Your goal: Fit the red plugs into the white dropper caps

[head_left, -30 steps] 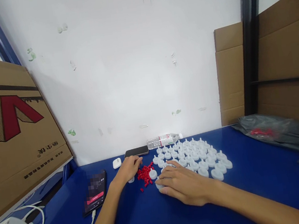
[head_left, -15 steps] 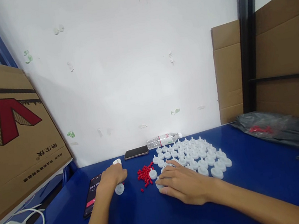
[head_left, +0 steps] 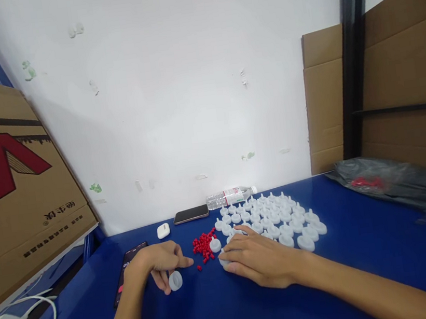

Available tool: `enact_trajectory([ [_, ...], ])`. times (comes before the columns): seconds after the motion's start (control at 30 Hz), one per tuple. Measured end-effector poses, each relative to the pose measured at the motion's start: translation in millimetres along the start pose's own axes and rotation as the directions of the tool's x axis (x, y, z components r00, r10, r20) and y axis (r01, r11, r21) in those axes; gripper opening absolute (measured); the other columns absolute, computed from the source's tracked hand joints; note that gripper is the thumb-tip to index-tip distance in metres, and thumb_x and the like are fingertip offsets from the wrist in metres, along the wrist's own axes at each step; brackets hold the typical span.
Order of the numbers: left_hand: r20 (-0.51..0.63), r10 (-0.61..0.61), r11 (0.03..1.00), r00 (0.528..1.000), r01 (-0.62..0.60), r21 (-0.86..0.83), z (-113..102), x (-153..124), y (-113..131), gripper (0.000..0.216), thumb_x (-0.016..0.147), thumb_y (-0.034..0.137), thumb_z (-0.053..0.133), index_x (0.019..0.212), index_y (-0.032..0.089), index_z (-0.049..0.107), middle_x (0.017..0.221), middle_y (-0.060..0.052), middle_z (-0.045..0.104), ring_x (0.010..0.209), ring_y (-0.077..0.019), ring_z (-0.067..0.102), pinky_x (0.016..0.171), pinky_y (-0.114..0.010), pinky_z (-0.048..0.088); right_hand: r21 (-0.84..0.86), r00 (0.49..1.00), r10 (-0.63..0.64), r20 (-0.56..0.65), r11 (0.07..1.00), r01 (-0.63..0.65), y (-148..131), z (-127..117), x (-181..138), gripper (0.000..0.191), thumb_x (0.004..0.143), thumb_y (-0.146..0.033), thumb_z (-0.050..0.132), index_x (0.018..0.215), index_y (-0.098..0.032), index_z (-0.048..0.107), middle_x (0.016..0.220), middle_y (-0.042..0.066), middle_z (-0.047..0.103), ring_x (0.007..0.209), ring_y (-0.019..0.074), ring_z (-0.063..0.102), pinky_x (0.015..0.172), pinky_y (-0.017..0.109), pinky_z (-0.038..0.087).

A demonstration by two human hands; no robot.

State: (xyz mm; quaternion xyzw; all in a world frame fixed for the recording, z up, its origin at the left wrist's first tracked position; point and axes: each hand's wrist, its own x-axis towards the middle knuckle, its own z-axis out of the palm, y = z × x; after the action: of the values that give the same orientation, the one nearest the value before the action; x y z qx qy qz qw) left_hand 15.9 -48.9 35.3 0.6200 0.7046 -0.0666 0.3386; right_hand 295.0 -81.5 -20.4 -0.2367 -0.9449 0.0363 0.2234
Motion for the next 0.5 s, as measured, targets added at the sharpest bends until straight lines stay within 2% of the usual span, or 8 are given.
enact_trajectory([
  [0.13, 0.115, 0.153, 0.983, 0.981, -0.14, -0.116, -0.1, -2.8, -1.9, 0.037, 0.063, 0.035, 0.077, 0.089, 0.022, 0.054, 0.061, 0.001, 0.069, 0.06, -0.0212, 0.072, 0.056, -0.027, 0.056, 0.004, 1.0, 0.007, 0.003, 1.0, -0.007, 0.2, 0.2, 0.2, 0.038, 0.105, -0.039, 0.033, 0.121, -0.022, 0.064, 0.113, 0.005, 0.07, 0.109, 0.0212, 0.059, 0.113, 0.045, 0.02],
  [0.2, 0.107, 0.194, 0.976, 0.975, -0.18, -0.125, -1.1, 0.7, -4.0, 0.034, 0.06, 0.021, 0.074, 0.089, 0.022, 0.056, 0.069, 0.001, 0.071, 0.061, -0.0195, 0.071, 0.058, -0.028, 0.057, 0.006, 1.0, 0.009, 0.002, 1.0, -0.009, 0.4, 0.3, 0.2, 0.039, 0.105, -0.039, 0.033, 0.121, -0.023, 0.064, 0.114, 0.006, 0.07, 0.109, 0.0214, 0.059, 0.112, 0.046, 0.021],
  [0.23, 0.045, 0.21, 0.976, 0.977, -0.206, -0.075, -2.1, 4.3, -5.1, 0.031, 0.06, 0.017, 0.071, 0.088, 0.021, 0.058, 0.072, 0.001, 0.072, 0.06, -0.0186, 0.07, 0.057, -0.027, 0.056, 0.007, 1.0, 0.01, 0.0, 1.0, -0.01, 0.5, 0.4, 0.1, 0.039, 0.105, -0.039, 0.033, 0.122, -0.023, 0.064, 0.114, 0.006, 0.07, 0.109, 0.0214, 0.059, 0.112, 0.046, 0.021],
  [0.3, -0.178, 0.256, 0.964, 0.95, -0.238, 0.117, -5.4, 14.0, -7.1, 0.024, 0.065, 0.013, 0.063, 0.087, 0.021, 0.061, 0.08, 0.0, 0.073, 0.063, -0.0177, 0.069, 0.057, -0.026, 0.054, 0.011, 1.0, 0.011, -0.004, 1.0, -0.011, 0.6, 0.5, 0.1, 0.038, 0.105, -0.039, 0.033, 0.122, -0.024, 0.064, 0.115, 0.005, 0.07, 0.11, 0.0211, 0.059, 0.113, 0.045, 0.021],
  [0.33, -0.339, 0.295, 0.943, 0.893, -0.216, 0.252, -7.4, 19.5, -7.8, 0.022, 0.068, 0.013, 0.06, 0.088, 0.022, 0.062, 0.082, 0.0, 0.073, 0.065, -0.0178, 0.069, 0.058, -0.026, 0.052, 0.013, 1.0, 0.011, -0.005, 1.0, -0.011, 0.6, 0.5, 0.1, 0.038, 0.105, -0.039, 0.034, 0.123, -0.024, 0.064, 0.115, 0.005, 0.07, 0.11, 0.021, 0.059, 0.113, 0.045, 0.02],
  [0.4, -0.527, 0.325, 0.924, 0.786, -0.144, 0.355, -10.7, 29.5, -8.7, 0.021, 0.076, 0.015, 0.054, 0.094, 0.023, 0.062, 0.095, -0.004, 0.072, 0.082, -0.0216, 0.069, 0.067, -0.029, 0.05, 0.016, 1.0, 0.011, -0.001, 1.0, -0.011, 0.4, 0.3, 0.1, 0.038, 0.105, -0.039, 0.034, 0.123, -0.024, 0.063, 0.116, 0.005, 0.07, 0.11, 0.0209, 0.06, 0.113, 0.045, 0.02],
  [0.43, -0.584, 0.332, 0.918, 0.741, -0.112, 0.38, -11.5, 33.7, -8.8, 0.022, 0.079, 0.015, 0.051, 0.097, 0.023, 0.061, 0.1, -0.005, 0.071, 0.09, -0.0234, 0.067, 0.071, -0.03, 0.049, 0.017, 1.0, 0.012, 0.002, 1.0, -0.012, 0.2, 0.2, 0.2, 0.037, 0.105, -0.038, 0.034, 0.123, -0.023, 0.063, 0.116, 0.005, 0.07, 0.11, 0.0209, 0.06, 0.113, 0.045, 0.02],
  [0.5, -0.635, 0.34, 0.909, 0.694, -0.068, 0.412, -10.0, 39.9, -8.4, 0.023, 0.083, 0.013, 0.048, 0.099, 0.023, 0.061, 0.104, -0.008, 0.068, 0.098, -0.025, 0.064, 0.076, -0.031, 0.046, 0.019, 1.0, 0.014, 0.008, 1.0, -0.014, -0.2, 0.1, 0.2, 0.037, 0.105, -0.038, 0.034, 0.124, -0.023, 0.063, 0.116, 0.005, 0.07, 0.11, 0.0208, 0.06, 0.113, 0.045, 0.021],
])
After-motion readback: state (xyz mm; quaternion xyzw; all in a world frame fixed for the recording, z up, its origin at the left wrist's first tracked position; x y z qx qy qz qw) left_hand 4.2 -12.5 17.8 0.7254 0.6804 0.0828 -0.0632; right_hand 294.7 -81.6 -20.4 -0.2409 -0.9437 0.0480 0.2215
